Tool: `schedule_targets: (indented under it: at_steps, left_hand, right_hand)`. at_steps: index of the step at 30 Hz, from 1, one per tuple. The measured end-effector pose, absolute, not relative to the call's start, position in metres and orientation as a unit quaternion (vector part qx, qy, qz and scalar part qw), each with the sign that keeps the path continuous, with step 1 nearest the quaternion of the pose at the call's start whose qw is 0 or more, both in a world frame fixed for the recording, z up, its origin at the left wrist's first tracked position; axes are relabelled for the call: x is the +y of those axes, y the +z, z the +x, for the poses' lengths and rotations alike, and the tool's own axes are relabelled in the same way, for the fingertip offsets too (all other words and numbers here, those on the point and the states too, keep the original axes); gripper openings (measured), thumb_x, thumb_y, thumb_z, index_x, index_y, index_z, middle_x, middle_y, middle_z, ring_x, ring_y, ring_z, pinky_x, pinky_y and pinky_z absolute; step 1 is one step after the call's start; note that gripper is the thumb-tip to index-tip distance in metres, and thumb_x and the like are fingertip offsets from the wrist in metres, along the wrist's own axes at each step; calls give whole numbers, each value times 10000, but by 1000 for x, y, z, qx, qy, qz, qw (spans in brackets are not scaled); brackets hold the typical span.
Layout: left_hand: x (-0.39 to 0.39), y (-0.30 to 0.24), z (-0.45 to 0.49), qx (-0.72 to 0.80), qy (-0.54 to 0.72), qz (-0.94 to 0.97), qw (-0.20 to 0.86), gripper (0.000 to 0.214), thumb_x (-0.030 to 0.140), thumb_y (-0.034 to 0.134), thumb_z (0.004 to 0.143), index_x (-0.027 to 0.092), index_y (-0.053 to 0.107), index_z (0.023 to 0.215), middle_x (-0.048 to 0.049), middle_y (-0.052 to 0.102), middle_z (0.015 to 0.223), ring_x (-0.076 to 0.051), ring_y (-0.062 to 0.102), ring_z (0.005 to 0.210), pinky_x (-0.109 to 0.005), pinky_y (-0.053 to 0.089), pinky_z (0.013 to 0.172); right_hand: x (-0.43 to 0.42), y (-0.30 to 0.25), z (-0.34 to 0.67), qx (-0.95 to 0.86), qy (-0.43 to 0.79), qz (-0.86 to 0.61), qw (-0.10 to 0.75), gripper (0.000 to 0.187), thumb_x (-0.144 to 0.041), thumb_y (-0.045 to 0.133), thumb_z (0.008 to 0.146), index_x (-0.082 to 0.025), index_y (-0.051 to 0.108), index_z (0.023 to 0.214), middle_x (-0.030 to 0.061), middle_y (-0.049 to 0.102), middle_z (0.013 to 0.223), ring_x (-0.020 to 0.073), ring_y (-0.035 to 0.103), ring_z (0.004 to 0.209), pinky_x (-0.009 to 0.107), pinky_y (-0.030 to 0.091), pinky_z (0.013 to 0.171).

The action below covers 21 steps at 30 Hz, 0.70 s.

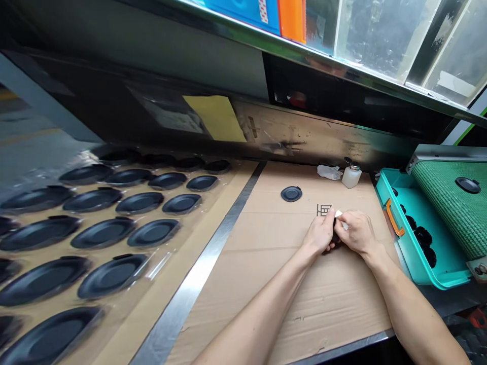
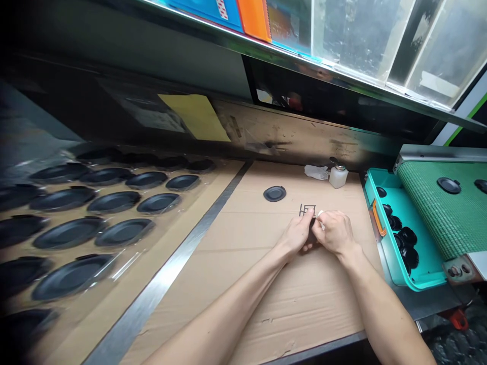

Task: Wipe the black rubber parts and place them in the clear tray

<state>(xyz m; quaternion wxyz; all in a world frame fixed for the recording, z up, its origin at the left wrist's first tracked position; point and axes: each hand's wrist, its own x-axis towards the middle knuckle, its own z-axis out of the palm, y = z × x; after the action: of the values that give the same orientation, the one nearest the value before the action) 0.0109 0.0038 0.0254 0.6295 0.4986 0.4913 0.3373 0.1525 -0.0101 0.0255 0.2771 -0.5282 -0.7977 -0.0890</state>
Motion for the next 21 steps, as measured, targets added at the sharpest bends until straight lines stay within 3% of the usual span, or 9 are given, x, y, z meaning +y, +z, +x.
schedule_targets:
  at_steps: [5, 10, 21]
  left_hand:
    - [6, 23, 11, 472, 356, 450, 669, 609, 593, 376, 984, 155, 613, 632, -73, 591, 479, -147, 500, 328, -226, 313, 307]
    - [16, 31, -5, 384, 400, 189, 810, 598, 431, 207, 1041, 66, 646, 862, -126, 638, 588, -133, 539, 412, -205, 411, 375]
    - [23, 32, -15, 339, 391, 103, 849, 622, 440, 190, 1043, 11, 635, 974, -142, 642, 631, -132, 551, 432, -205, 460, 395]
  right_hand:
    - [-12, 28, 155, -785, -45, -538, 305, 174, -231, 554, 859, -221, 621, 699, 4, 688, 686, 144, 600, 642, 256, 391, 691]
    - [-7, 24, 168, -678, -6, -618, 398, 233, -359, 550, 876, -214, 696, 766, 36, 735, 762, 169, 648, 674, 263, 423, 653]
    - [6, 9, 182, -639, 18, -672, 373, 261, -415, 564, 851, -220, 736, 822, 54, 765, 814, 222, 691, 724, 302, 455, 667]
